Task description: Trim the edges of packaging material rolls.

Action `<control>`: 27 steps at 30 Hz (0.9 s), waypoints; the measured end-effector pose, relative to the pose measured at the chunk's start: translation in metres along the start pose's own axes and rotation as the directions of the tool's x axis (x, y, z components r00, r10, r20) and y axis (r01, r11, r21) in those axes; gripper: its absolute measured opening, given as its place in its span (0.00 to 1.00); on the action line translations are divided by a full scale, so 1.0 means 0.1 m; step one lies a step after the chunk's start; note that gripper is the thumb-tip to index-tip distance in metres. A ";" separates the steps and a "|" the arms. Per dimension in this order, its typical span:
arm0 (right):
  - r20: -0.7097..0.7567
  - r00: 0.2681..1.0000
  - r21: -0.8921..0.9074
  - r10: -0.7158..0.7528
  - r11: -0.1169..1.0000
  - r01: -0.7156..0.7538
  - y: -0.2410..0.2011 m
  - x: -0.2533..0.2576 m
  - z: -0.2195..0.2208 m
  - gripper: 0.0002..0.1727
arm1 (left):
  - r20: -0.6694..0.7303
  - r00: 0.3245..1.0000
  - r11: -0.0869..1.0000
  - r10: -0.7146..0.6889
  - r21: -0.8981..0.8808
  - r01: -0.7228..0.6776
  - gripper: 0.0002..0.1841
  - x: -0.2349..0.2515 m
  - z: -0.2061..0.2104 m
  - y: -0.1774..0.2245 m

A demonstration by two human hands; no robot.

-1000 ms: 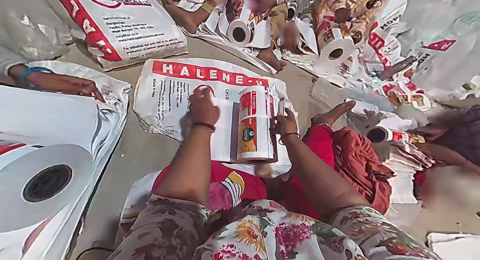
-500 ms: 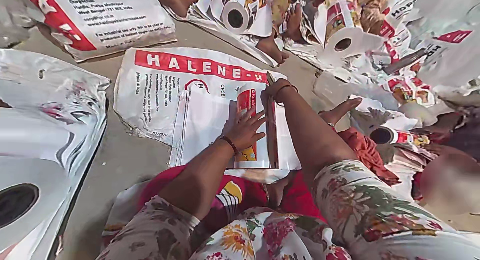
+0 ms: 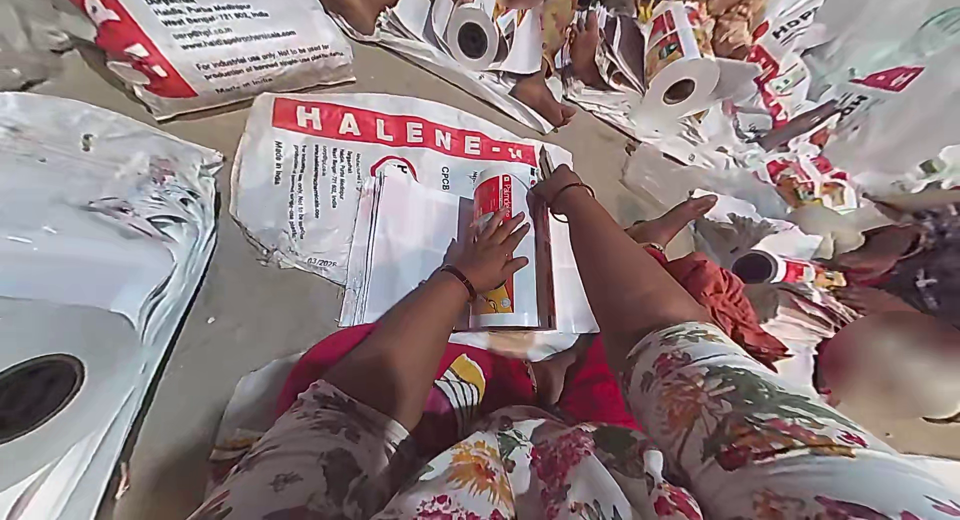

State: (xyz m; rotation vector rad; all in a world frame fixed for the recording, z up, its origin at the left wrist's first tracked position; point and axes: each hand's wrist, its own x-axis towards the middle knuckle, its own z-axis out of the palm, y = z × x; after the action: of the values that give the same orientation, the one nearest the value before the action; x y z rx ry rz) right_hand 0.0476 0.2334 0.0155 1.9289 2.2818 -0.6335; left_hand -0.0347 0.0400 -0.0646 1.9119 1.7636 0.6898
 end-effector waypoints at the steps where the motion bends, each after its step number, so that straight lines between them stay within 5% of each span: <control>1: 0.007 1.000 0.041 0.002 0.999 -0.002 0.06 -0.02 0.02 0.40 | -0.010 1.000 1.000 -0.002 0.003 0.002 0.34 -0.01 0.00 0.01; 9: 0.008 1.000 0.168 -0.019 0.986 0.018 0.40 -0.68 0.26 0.42 | -0.037 0.999 1.000 0.024 0.009 -0.023 0.34 -0.01 0.02 -0.01; 15: -0.031 0.999 0.098 -0.040 0.994 0.043 0.56 -1.24 0.39 0.42 | 0.016 1.000 1.000 0.008 0.005 -0.008 0.34 0.02 0.00 0.00; 27: -0.145 0.989 0.137 0.032 0.991 -0.012 1.43 -0.97 0.08 0.44 | -0.066 0.997 0.999 0.036 0.043 -0.034 0.32 -0.02 0.04 -0.05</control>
State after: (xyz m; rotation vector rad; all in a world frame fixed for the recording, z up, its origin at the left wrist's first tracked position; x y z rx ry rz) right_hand 0.2029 0.1577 0.0031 2.1265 2.3552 -0.6821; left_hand -0.0359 0.0380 -0.0712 1.9731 1.8021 0.7427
